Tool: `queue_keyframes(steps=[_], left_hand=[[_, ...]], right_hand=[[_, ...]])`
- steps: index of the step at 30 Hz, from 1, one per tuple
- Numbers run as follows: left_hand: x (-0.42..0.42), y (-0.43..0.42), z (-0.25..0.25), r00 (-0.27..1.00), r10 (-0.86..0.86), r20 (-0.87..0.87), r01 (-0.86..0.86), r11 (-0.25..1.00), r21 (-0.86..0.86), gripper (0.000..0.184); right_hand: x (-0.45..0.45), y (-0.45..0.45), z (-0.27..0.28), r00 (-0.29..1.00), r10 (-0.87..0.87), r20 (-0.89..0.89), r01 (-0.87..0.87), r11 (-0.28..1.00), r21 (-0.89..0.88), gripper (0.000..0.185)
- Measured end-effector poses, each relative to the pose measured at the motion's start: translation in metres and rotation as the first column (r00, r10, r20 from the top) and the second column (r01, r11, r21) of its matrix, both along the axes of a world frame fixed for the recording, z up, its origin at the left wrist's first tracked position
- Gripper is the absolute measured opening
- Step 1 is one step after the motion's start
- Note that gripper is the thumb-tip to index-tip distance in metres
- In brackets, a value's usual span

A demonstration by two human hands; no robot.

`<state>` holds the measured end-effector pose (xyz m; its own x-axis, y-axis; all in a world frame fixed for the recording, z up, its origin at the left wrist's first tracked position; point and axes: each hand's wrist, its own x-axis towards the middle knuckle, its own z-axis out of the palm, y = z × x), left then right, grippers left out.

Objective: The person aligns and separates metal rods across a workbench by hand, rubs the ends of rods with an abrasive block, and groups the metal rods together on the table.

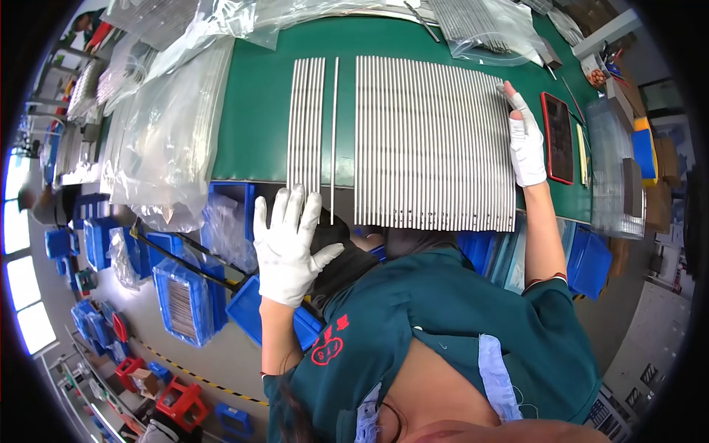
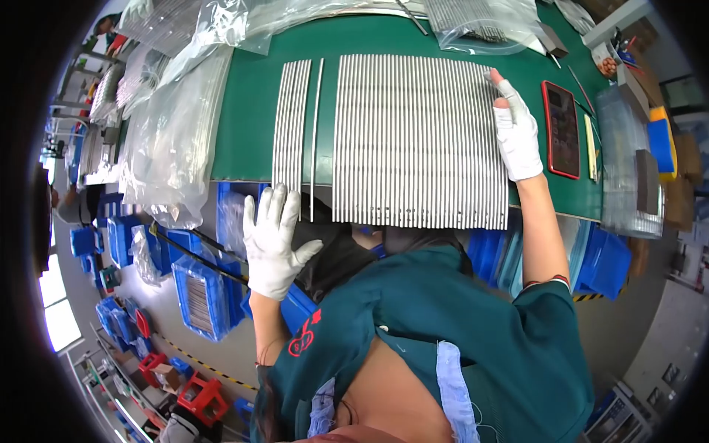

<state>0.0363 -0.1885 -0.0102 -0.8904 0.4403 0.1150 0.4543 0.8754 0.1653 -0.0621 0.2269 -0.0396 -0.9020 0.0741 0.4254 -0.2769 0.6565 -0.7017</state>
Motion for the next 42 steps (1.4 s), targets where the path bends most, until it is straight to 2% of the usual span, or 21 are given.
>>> queue_keyframes(steps=[3,4,7,11,15,19,22,25,29,32,36,42], left_hand=[[-0.011,0.033,0.024,0.995,-0.085,0.048,0.083,0.996,0.042,0.087],[-0.013,0.041,0.019,0.984,-0.175,-0.015,0.176,0.979,0.105,0.083],[-0.014,0.064,0.014,0.959,-0.274,0.071,0.267,0.959,0.094,0.081],[-0.010,0.053,0.016,0.975,-0.188,0.115,0.187,0.982,0.020,0.084],[-0.008,0.040,0.021,0.993,-0.085,0.078,0.092,0.992,-0.088,0.085],[-0.019,0.075,0.027,0.960,-0.257,0.115,0.253,0.966,0.045,0.083],[-0.022,0.094,0.012,0.934,-0.351,0.066,0.343,0.933,0.105,0.078],[-0.023,0.088,0.016,0.935,-0.342,0.097,0.338,0.940,0.055,0.077],[-0.018,0.070,0.029,0.967,-0.215,0.133,0.227,0.970,-0.082,0.080],[-0.023,0.088,0.033,0.955,-0.278,0.098,0.284,0.958,-0.047,0.081],[-0.032,0.125,0.022,0.887,-0.453,0.086,0.451,0.891,0.049,0.075],[-0.028,0.104,0.029,0.920,-0.362,0.153,0.374,0.926,-0.060,0.081]], right_hand=[[-0.001,0.002,-0.002,1.000,0.002,-0.005,-0.002,1.000,-0.005,0.045],[-0.001,0.001,-0.002,1.000,0.001,-0.012,-0.001,1.000,-0.002,0.044],[0.001,0.000,-0.001,0.999,-0.009,-0.031,0.009,1.000,-0.020,0.045],[0.001,0.000,0.001,0.998,-0.004,-0.069,0.004,1.000,0.002,0.047],[0.001,-0.005,0.006,0.998,-0.002,-0.057,0.003,1.000,0.017,0.045],[0.001,-0.004,0.003,0.995,-0.002,-0.104,0.004,1.000,0.021,0.042],[0.002,-0.003,0.005,0.990,-0.022,-0.140,0.027,0.999,0.036,0.043],[0.002,-0.001,0.002,0.982,-0.031,-0.185,0.026,0.999,-0.032,0.043],[0.002,-0.002,0.007,0.967,-0.041,-0.251,0.019,0.996,-0.087,0.043],[0.003,-0.004,0.010,0.956,-0.061,-0.288,0.031,0.994,-0.106,0.042],[0.007,-0.004,0.013,0.945,-0.071,-0.320,0.027,0.990,-0.138,0.044],[0.009,-0.001,0.016,0.913,-0.094,-0.398,0.019,0.982,-0.188,0.048]])
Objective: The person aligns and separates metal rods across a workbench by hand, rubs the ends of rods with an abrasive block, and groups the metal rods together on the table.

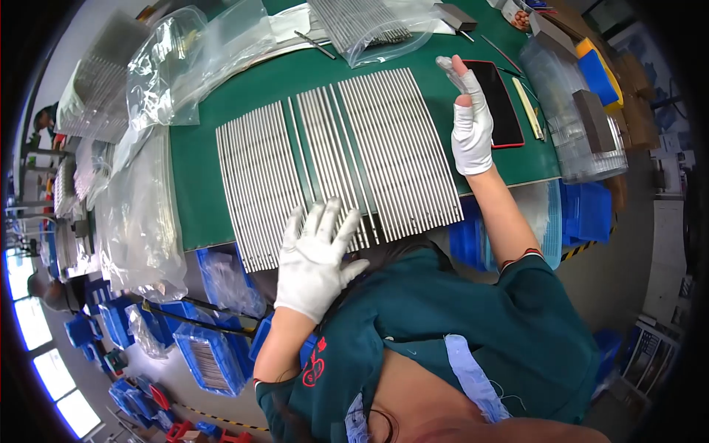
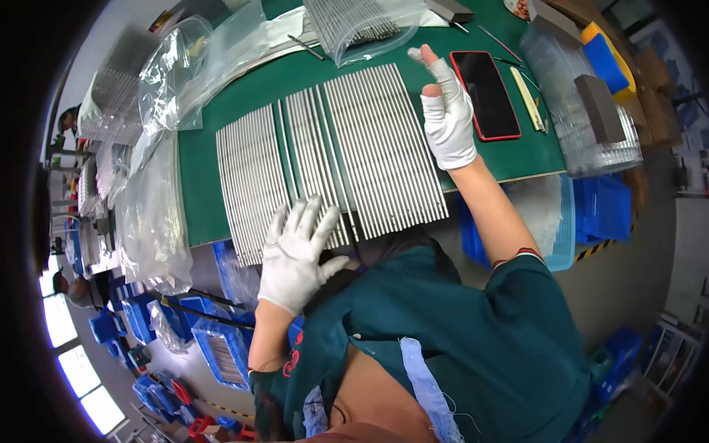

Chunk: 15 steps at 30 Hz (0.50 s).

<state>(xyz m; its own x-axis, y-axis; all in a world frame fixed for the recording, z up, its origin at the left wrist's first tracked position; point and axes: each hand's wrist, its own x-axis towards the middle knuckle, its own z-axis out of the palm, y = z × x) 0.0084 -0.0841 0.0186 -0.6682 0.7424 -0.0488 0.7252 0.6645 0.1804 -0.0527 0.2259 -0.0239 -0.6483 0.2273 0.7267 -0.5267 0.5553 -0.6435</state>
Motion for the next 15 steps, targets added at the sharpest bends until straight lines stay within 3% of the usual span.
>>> queue_keyframes(steps=[2,6,10,14,15], left_hand=[[-0.001,0.002,0.008,0.999,0.044,-0.012,-0.045,0.998,-0.054,0.082],[-0.009,0.042,0.002,0.993,-0.120,-0.016,0.121,0.990,0.066,0.078],[-0.012,0.060,-0.011,0.982,-0.188,0.001,0.188,0.982,0.038,0.077],[-0.009,0.041,0.012,0.995,-0.088,0.044,0.092,0.992,-0.089,0.084],[-0.010,0.042,0.015,0.996,-0.084,0.042,0.087,0.992,-0.095,0.085]], right_hand=[[-0.001,-0.002,0.002,1.000,-0.004,-0.027,0.005,1.000,0.014,0.048],[0.000,-0.001,0.001,1.000,0.010,-0.025,-0.010,1.000,0.023,0.046],[0.004,0.000,0.000,0.999,-0.018,-0.034,0.017,1.000,-0.024,0.049],[0.006,0.001,0.000,0.999,0.003,-0.044,-0.014,0.968,-0.251,0.058],[0.010,0.000,0.005,0.999,0.037,0.038,-0.025,0.963,-0.269,0.070]])
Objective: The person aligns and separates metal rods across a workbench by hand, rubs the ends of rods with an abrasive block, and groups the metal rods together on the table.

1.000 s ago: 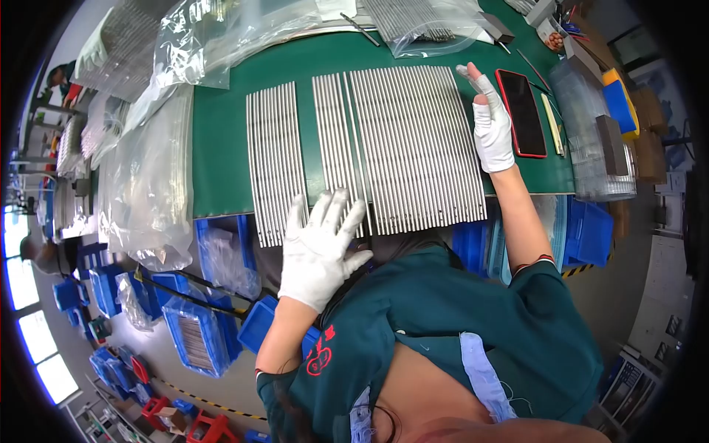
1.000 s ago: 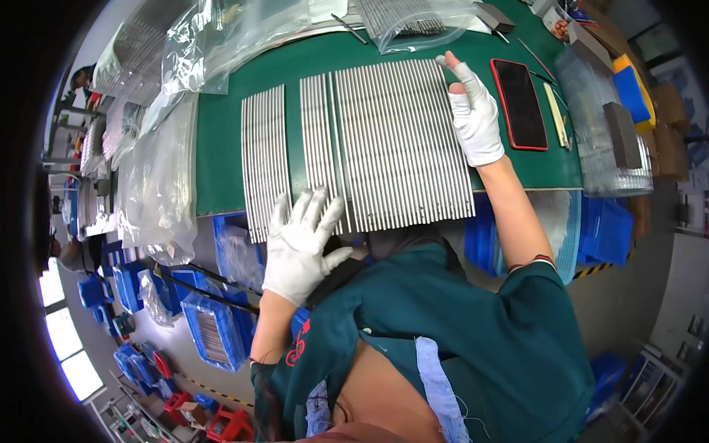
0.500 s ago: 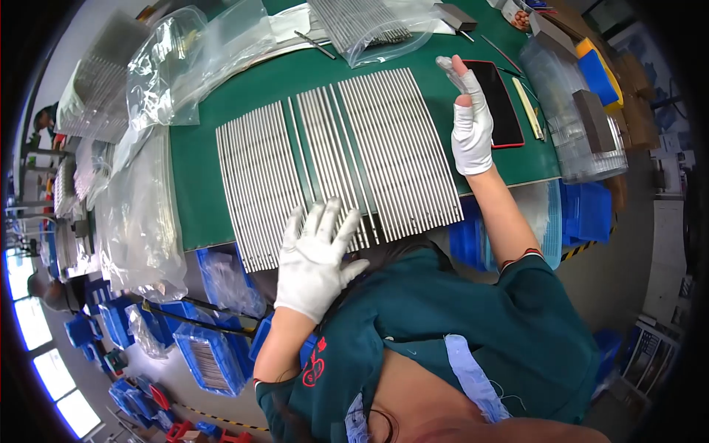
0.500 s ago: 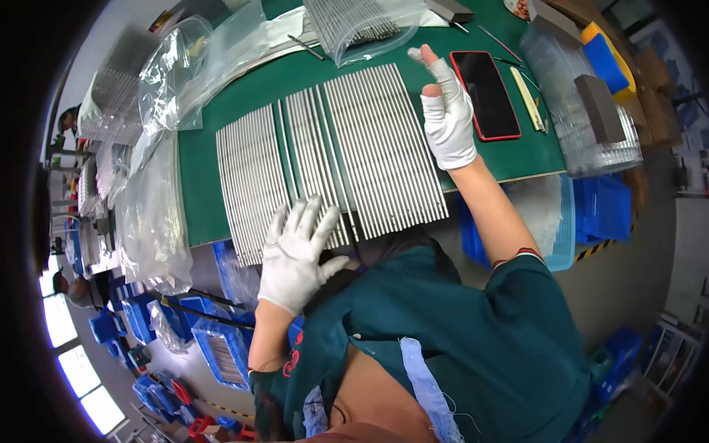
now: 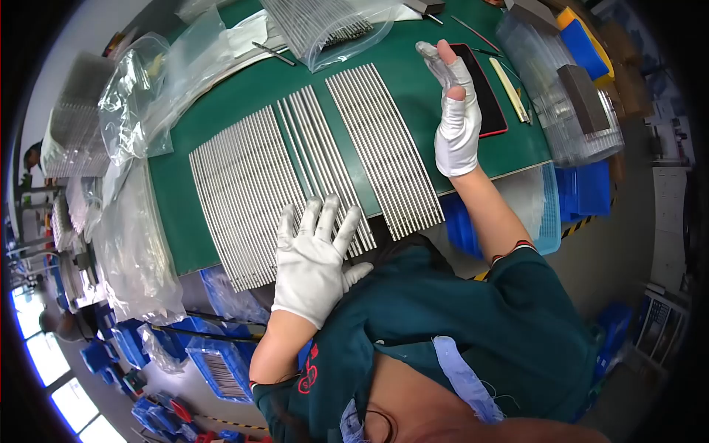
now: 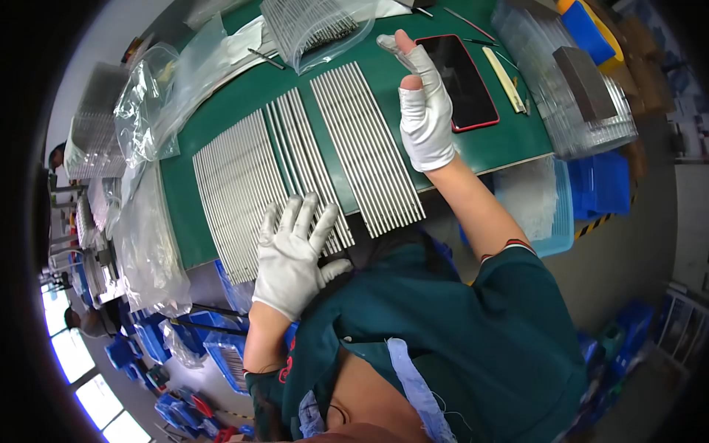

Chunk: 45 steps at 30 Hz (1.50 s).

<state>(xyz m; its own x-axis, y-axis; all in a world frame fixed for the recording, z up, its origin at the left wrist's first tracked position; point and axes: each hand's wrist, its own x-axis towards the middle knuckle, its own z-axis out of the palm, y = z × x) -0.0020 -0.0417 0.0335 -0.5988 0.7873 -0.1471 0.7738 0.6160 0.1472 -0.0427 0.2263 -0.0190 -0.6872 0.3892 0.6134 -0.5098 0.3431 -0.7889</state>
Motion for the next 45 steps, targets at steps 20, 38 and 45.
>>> queue_keyframes(steps=[20,38,45], left_hand=[[-0.016,0.096,-0.020,0.941,-0.333,0.066,0.303,0.911,0.281,0.089],[-0.011,0.031,-0.017,0.997,-0.068,0.046,0.063,0.992,0.107,0.085],[-0.015,0.054,-0.022,0.964,-0.251,0.088,0.220,0.939,0.266,0.088]], right_hand=[[0.011,-0.001,0.007,1.000,-0.010,-0.028,0.005,0.982,-0.189,0.087],[0.006,-0.001,0.006,1.000,-0.028,0.007,0.028,0.990,-0.139,0.084],[0.006,-0.002,0.006,0.987,-0.018,0.162,0.014,0.999,0.031,0.070]])
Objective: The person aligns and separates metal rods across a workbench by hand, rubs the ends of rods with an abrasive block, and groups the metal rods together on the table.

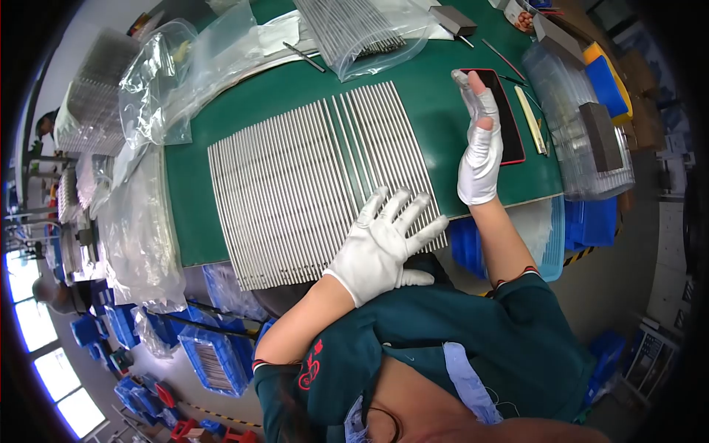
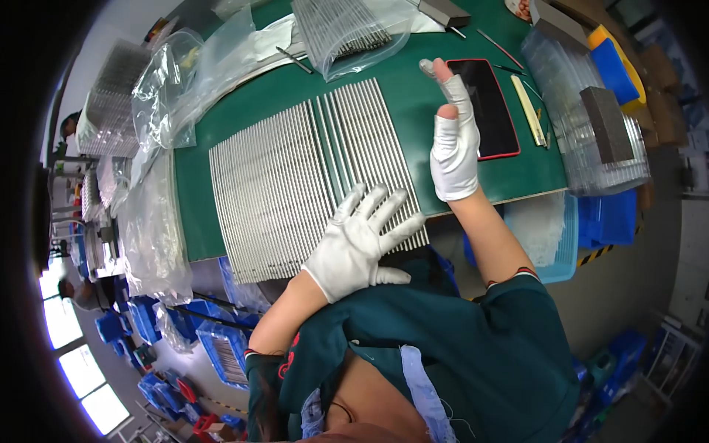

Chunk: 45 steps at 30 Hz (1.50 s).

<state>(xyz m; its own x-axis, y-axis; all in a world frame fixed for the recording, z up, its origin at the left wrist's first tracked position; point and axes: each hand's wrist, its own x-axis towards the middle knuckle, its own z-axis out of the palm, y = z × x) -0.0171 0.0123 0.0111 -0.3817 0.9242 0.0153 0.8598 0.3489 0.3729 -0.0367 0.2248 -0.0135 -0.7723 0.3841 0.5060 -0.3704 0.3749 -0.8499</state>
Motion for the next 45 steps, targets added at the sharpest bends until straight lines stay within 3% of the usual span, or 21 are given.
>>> queue_keyframes(steps=[2,3,4,6,11,16,18,21,24,31,34,36,38,42,45], left_hand=[[0.000,-0.011,0.007,0.999,0.013,0.040,-0.015,0.999,0.050,0.090],[-0.002,-0.020,0.014,0.995,0.092,-0.030,-0.092,0.996,-0.005,0.094],[-0.004,-0.033,0.018,0.982,0.183,-0.057,-0.186,0.980,-0.068,0.100],[-0.003,-0.059,0.011,0.923,0.354,-0.152,-0.378,0.910,-0.173,0.103],[0.002,-0.057,0.000,0.907,0.400,-0.128,-0.417,0.897,-0.149,0.108],[0.005,-0.045,0.000,0.973,0.231,0.009,-0.230,0.972,-0.053,0.106],[-0.002,-0.063,0.012,0.953,0.298,-0.053,-0.303,0.943,-0.141,0.105],[-0.009,-0.103,-0.001,0.830,0.506,-0.234,-0.552,0.805,-0.218,0.107],[-0.002,-0.109,-0.016,0.797,0.525,-0.298,-0.589,0.785,-0.191,0.105],[0.005,-0.075,-0.008,0.904,0.417,-0.092,-0.422,0.906,-0.040,0.100],[-0.009,-0.115,-0.011,0.777,0.564,-0.280,-0.594,0.804,-0.029,0.105],[-0.018,-0.147,-0.014,0.663,0.647,-0.377,-0.729,0.673,-0.128,0.100],[-0.018,-0.160,-0.027,0.636,0.701,-0.324,-0.766,0.626,-0.147,0.097],[-0.011,-0.130,-0.023,0.671,0.675,-0.308,-0.730,0.673,-0.116,0.097],[-0.004,-0.116,-0.022,0.781,0.592,-0.199,-0.611,0.790,-0.046,0.100]], right_hand=[[0.000,0.001,0.000,0.984,-0.009,0.175,-0.032,0.972,0.231,0.056],[-0.004,0.001,-0.015,0.962,-0.001,0.273,-0.095,0.936,0.339,0.053],[-0.007,-0.004,-0.020,0.947,-0.087,0.309,-0.140,0.754,0.642,0.057],[-0.007,-0.014,-0.015,0.943,-0.120,0.311,-0.211,0.507,0.836,0.061],[-0.011,-0.016,-0.013,0.941,-0.093,0.325,-0.227,0.541,0.810,0.063],[-0.011,-0.014,-0.013,0.937,-0.086,0.338,-0.233,0.564,0.792,0.062],[-0.010,-0.013,-0.013,0.935,-0.081,0.345,-0.239,0.575,0.782,0.062],[-0.011,-0.013,-0.012,0.933,-0.084,0.349,-0.247,0.556,0.794,0.063],[-0.013,-0.014,-0.012,0.937,-0.089,0.338,-0.240,0.537,0.809,0.062],[-0.013,-0.013,-0.016,0.940,-0.093,0.328,-0.224,0.557,0.800,0.061],[-0.013,-0.010,-0.018,0.941,-0.084,0.327,-0.226,0.563,0.795,0.061],[-0.014,-0.011,-0.017,0.937,-0.089,0.338,-0.232,0.562,0.794,0.062],[-0.015,-0.009,-0.023,0.944,-0.084,0.319,-0.221,0.559,0.799,0.063],[-0.015,-0.010,-0.023,0.948,-0.094,0.303,-0.203,0.555,0.807,0.062],[-0.015,-0.010,-0.023,0.947,-0.095,0.306,-0.199,0.575,0.793,0.061]])
